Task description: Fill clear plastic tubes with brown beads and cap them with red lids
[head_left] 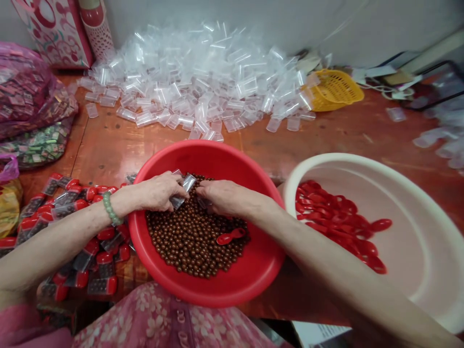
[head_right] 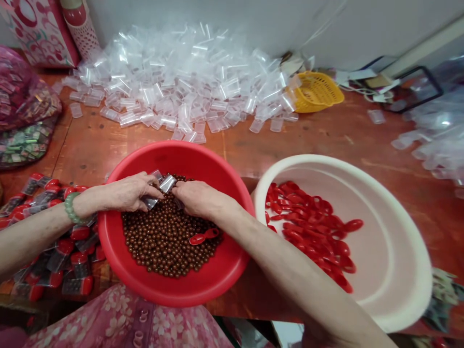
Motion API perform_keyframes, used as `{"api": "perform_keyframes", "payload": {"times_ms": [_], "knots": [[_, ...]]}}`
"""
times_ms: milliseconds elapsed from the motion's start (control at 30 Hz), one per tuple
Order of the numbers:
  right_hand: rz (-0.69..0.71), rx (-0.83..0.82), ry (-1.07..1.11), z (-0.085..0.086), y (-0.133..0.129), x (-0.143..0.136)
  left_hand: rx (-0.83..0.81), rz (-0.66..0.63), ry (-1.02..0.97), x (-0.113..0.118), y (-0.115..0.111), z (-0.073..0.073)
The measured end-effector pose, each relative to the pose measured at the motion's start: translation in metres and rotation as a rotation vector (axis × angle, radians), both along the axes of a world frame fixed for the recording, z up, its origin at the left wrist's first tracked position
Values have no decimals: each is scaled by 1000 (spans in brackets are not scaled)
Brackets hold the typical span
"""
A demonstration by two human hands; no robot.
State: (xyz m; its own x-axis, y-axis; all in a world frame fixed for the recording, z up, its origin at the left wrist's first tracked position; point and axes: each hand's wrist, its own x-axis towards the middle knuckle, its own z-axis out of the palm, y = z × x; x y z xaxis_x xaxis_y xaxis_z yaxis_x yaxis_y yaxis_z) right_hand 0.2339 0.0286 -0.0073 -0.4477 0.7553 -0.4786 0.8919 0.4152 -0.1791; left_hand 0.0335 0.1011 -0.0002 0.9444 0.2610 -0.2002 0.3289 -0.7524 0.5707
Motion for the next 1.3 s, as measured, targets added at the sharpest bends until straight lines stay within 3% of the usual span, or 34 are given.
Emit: {"api": "perform_keyframes", "payload": {"times_ms": [100, 233, 467, 800, 1000, 1133, 1200, 1300], "knots": [[-6, 73, -89, -4, -6, -9, -140, -74, -8, 3, 2, -1], [94, 51, -77, -17, -16, -24, -291, -76, 18, 3, 3, -4], [211, -70, 105, -15, -17, -20, -187, -45, 18, 4, 3, 1], [-134, -142, 628, 0, -15, 12, 61, -60, -19, 2, 2, -4], [-305, -226, 724, -1, -23, 15, 242, -44, 130, 6, -9, -2], [-540, -295, 883, -11, -20, 20, 378, -26, 294, 19, -18, 4], [-629, -363, 873, -17, -16, 22, 356, -43, 365, 25, -18, 5], [-569, -301, 685, -21, -9, 23, 277, -102, 430, 28, -12, 4]]}}
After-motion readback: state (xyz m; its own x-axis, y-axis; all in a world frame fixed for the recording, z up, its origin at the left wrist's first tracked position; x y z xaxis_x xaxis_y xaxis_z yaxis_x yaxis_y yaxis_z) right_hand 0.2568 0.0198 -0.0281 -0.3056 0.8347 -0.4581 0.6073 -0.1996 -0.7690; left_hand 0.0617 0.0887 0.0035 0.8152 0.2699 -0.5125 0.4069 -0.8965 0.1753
